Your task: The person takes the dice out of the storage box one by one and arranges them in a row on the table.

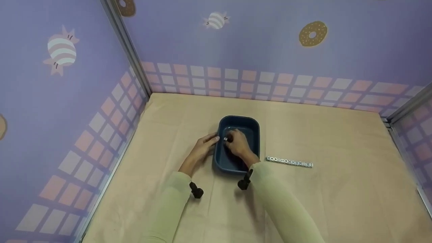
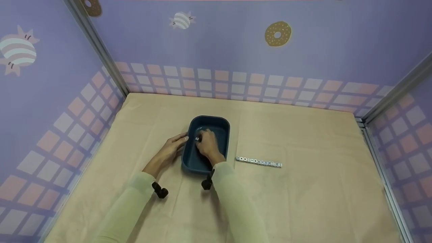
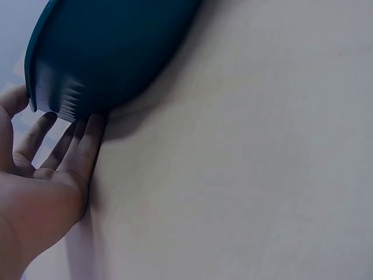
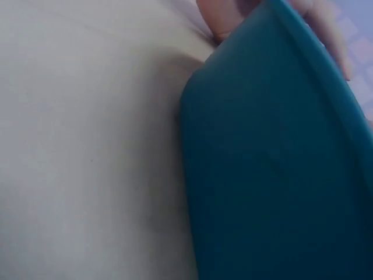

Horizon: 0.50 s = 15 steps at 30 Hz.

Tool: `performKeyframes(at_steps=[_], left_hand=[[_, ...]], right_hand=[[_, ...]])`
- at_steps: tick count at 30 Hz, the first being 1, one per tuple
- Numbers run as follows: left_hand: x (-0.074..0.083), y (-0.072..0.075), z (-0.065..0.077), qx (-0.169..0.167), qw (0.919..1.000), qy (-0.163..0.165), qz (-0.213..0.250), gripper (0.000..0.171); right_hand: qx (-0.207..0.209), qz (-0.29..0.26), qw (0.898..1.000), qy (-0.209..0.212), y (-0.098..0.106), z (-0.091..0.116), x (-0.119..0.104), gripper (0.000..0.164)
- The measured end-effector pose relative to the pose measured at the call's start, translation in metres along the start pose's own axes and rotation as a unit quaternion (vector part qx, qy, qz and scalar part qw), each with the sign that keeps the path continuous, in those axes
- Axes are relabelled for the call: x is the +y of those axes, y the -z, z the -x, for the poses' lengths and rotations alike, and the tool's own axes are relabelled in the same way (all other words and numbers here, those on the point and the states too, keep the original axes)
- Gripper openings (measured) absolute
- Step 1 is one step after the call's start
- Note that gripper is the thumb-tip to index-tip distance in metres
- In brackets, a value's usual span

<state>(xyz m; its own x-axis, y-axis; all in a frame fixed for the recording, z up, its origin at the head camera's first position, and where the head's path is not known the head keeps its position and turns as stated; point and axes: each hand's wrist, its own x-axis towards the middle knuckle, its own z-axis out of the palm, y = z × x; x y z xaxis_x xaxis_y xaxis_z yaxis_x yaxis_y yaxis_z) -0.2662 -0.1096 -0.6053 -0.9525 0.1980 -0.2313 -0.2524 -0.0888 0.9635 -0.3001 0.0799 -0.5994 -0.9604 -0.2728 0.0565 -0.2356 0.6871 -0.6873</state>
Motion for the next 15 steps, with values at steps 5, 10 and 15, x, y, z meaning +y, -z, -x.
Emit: performKeyframes(at_steps=[5, 10, 15], left_hand=[[0.001, 0.001, 0.001, 0.000, 1.0000, 0.005, -0.004, 0.056], [0.000, 0.001, 0.001, 0.003, 1.0000, 0.001, -0.003, 0.055], [-0.001, 0.001, 0.001, 0.002, 0.9999, 0.004, 0.011, 0.054]], right_hand=[[-0.014, 0.033, 0.999, 0.006, -0.001, 0.000, -0.002, 0.011], [-0.029, 0.002, 0.999, 0.014, 0.008, 0.002, -0.007, 0.010], [-0.044, -0.060, 0.996, 0.041, 0.036, 0.009, -0.011, 0.007]])
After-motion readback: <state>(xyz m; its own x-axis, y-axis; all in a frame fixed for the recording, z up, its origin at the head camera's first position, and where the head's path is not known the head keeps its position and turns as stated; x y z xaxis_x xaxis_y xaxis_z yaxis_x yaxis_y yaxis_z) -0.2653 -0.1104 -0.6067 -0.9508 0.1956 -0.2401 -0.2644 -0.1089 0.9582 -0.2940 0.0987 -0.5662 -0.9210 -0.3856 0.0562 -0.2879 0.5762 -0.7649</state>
